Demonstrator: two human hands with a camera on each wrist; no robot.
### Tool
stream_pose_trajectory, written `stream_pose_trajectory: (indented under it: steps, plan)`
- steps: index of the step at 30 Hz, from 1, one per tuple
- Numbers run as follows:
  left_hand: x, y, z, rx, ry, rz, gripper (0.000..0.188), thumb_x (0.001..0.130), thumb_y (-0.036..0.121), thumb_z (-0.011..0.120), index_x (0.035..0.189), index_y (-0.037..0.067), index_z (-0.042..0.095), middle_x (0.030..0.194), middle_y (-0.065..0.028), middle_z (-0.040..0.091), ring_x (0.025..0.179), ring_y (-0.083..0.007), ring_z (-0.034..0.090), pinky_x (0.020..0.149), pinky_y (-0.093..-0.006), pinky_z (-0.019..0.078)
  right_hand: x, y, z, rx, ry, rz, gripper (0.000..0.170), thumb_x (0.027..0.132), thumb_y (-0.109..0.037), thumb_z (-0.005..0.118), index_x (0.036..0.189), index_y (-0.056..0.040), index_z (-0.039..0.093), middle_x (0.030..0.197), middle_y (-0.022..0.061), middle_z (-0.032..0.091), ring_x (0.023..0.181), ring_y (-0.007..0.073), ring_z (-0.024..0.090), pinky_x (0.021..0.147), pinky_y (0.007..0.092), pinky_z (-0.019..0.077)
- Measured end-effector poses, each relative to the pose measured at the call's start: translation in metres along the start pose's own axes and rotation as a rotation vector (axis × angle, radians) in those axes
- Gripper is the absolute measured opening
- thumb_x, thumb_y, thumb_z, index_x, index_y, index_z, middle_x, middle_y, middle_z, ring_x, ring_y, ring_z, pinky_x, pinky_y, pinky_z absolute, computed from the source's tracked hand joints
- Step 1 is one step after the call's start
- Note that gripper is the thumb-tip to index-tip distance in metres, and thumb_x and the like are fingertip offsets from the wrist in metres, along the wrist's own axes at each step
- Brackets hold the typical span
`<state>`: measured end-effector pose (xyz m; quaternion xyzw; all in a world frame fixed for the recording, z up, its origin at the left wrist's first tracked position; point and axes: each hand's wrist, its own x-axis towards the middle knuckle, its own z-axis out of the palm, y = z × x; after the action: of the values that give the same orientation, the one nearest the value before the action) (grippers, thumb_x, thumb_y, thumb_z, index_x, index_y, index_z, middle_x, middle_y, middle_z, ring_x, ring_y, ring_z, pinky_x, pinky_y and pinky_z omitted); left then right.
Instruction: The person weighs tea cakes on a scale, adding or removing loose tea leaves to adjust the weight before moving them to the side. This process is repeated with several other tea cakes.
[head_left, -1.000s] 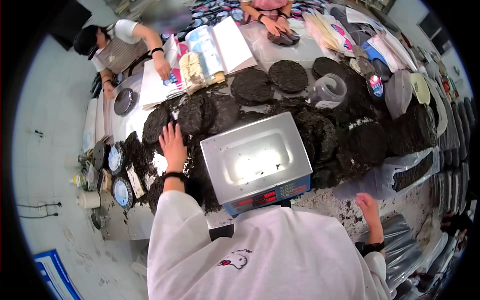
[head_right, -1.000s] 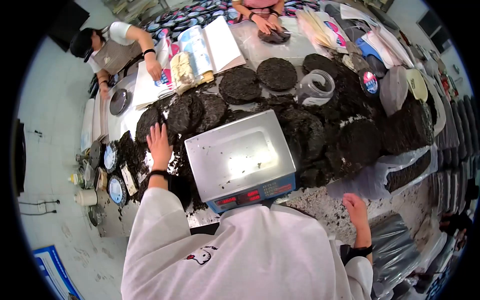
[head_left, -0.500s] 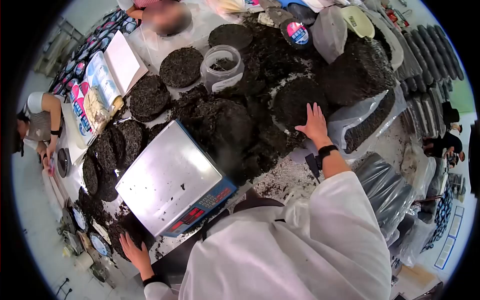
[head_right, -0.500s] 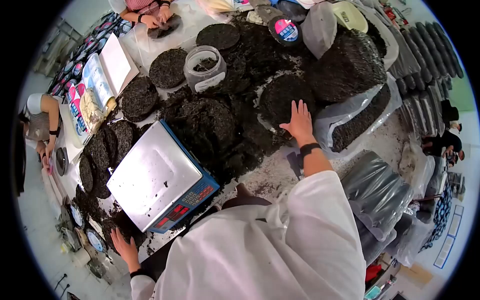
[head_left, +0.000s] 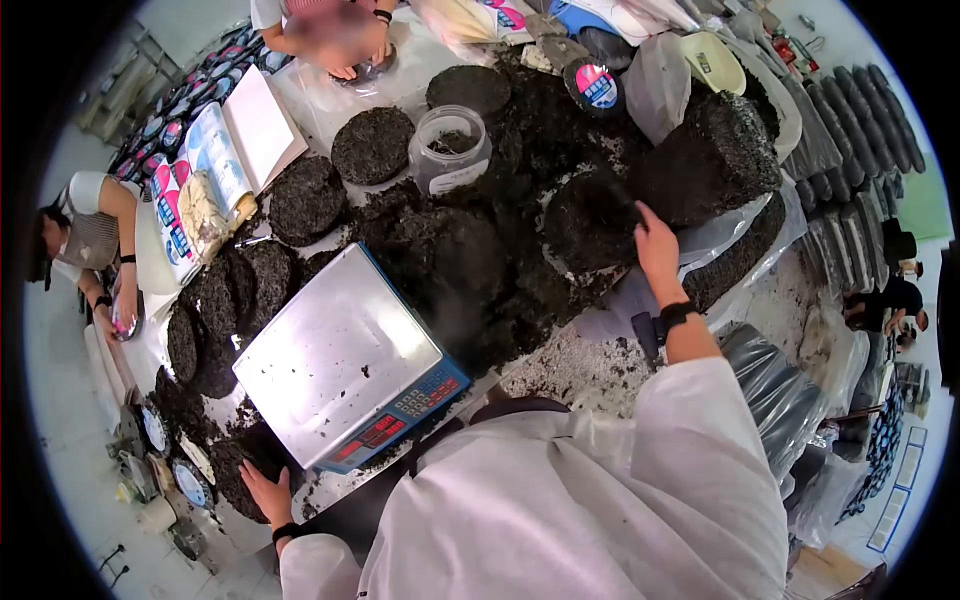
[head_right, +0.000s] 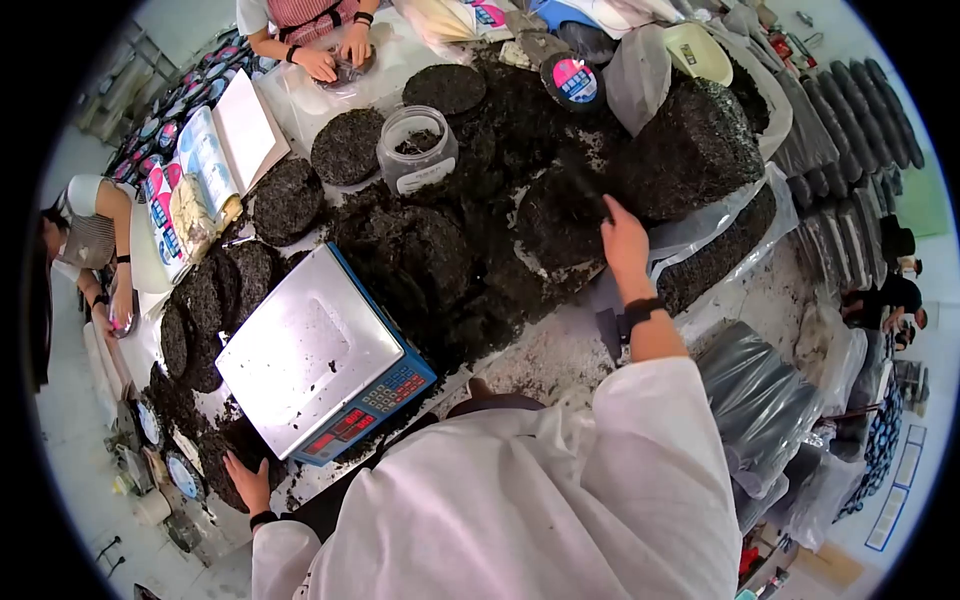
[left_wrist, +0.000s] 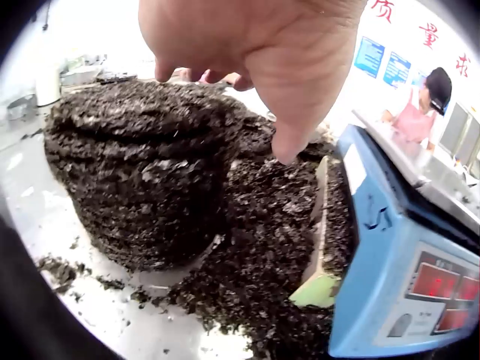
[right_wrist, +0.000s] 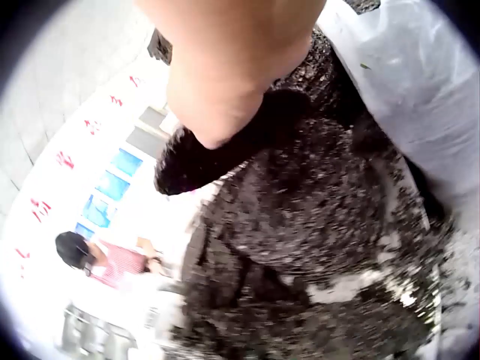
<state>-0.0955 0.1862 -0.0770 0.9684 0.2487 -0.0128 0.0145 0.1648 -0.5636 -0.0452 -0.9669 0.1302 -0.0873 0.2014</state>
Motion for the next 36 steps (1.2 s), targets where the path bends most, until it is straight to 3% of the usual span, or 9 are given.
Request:
stream_pose_trajectory:
  steps: [2, 4, 7, 18, 24, 26, 30, 34, 36]
  plan:
    - [0.0, 0.01, 0.005, 0.045, -0.028, -0.006, 0.084, 0.071, 0.02, 0.075, 0.137, -0.001, 0.028, 0.142, -0.0262, 0.027, 0.131, -0.0401, 0.028, 0.107, -0.0423, 0.0288, -0.014, -0.019, -0.013, 0.107, 0.178, 0.014, 0.035, 0.085, -0.01, 0.055, 0.119, -0.0034, 0.055, 0.113, 0.0123, 0.061, 0.102, 0.0297, 0.058, 0.082, 0.0354, 0.0466]
    - [0.004, 0.012, 0.0, 0.025, -0.006, -0.019, 0.082, 0.071, 0.021, 0.075, 0.137, -0.001, 0.029, 0.141, -0.0257, 0.029, 0.13, -0.0395, 0.03, 0.106, -0.0427, 0.0299, -0.041, -0.06, -0.03, 1.064, 0.154, 0.361, 0.033, 0.088, -0.007, 0.052, 0.121, -0.003, 0.052, 0.113, 0.0093, 0.061, 0.103, 0.0247, 0.059, 0.083, 0.0348, 0.048]
    - [0.002, -0.001, -0.003, -0.008, 0.078, -0.027, 0.078, 0.073, 0.025, 0.075, 0.134, -0.001, 0.034, 0.138, -0.0229, 0.036, 0.125, -0.037, 0.036, 0.103, -0.0434, 0.0326, -0.085, -0.131, -0.039, 1.723, -0.027, 0.274, 0.035, 0.089, -0.004, 0.052, 0.123, -0.0036, 0.048, 0.116, 0.0076, 0.058, 0.106, 0.0221, 0.057, 0.087, 0.0372, 0.0482]
    - [0.0, -0.036, -0.008, -0.042, -0.014, -0.053, 0.064, 0.079, 0.031, 0.066, 0.129, -0.002, 0.043, 0.131, -0.0241, 0.046, 0.12, -0.0371, 0.044, 0.099, -0.0405, 0.0376, -0.155, -0.275, -0.013, 1.867, -0.584, 0.174, 0.043, 0.088, -0.002, 0.053, 0.129, -0.0073, 0.042, 0.125, 0.0082, 0.054, 0.116, 0.024, 0.051, 0.1, 0.0425, 0.0403]
    - [-0.005, -0.029, -0.01, -0.039, 0.021, -0.091, 0.063, 0.08, 0.033, 0.065, 0.128, -0.001, 0.044, 0.131, -0.0233, 0.045, 0.121, -0.0366, 0.044, 0.098, -0.0406, 0.039, -0.183, -0.324, 0.019, 1.708, -0.592, 0.16, 0.04, 0.089, -0.002, 0.053, 0.128, -0.0042, 0.044, 0.123, 0.0082, 0.054, 0.114, 0.0205, 0.051, 0.1, 0.0392, 0.0402]
    - [-0.005, -0.036, -0.005, -0.078, 0.04, -0.061, 0.064, 0.08, 0.034, 0.065, 0.129, 0.0, 0.044, 0.132, -0.0225, 0.045, 0.121, -0.037, 0.043, 0.098, -0.0408, 0.0398, -0.191, -0.321, 0.045, 1.25, -0.447, -0.092, 0.034, 0.089, -0.01, 0.056, 0.12, -0.0006, 0.047, 0.115, 0.0064, 0.056, 0.098, 0.0159, 0.057, 0.083, 0.0308, 0.0474]
    - [-0.001, -0.028, -0.018, 0.004, -0.053, -0.056, 0.061, 0.078, 0.022, 0.062, 0.129, -0.002, 0.042, 0.132, -0.0231, 0.044, 0.12, -0.0365, 0.045, 0.094, -0.0412, 0.0433, -0.2, -0.348, 0.035, 1.625, -0.657, 0.199, 0.032, 0.089, -0.01, 0.057, 0.12, -0.0026, 0.049, 0.115, 0.0042, 0.056, 0.1, 0.0132, 0.054, 0.084, 0.0266, 0.0443]
    - [0.007, -0.016, -0.024, 0.002, 0.007, -0.13, 0.052, 0.075, 0.015, 0.057, 0.123, -0.003, 0.046, 0.124, -0.021, 0.051, 0.108, -0.0362, 0.053, 0.082, -0.0437, 0.0487, -0.201, -0.355, 0.036, 1.778, -0.809, 0.253, 0.037, 0.091, -0.005, 0.052, 0.126, -0.0064, 0.043, 0.122, 0.0085, 0.052, 0.113, 0.0239, 0.051, 0.092, 0.0506, 0.0447]
    - [0.009, -0.02, -0.031, -0.017, 0.051, -0.149, 0.044, 0.076, 0.015, 0.055, 0.116, -0.001, 0.051, 0.113, -0.0196, 0.057, 0.099, -0.035, 0.057, 0.077, -0.0449, 0.049, -0.202, -0.357, 0.032, 1.774, -0.823, 0.233, 0.036, 0.091, -0.005, 0.052, 0.126, -0.0068, 0.043, 0.122, 0.0083, 0.053, 0.113, 0.0241, 0.051, 0.092, 0.0504, 0.0445]
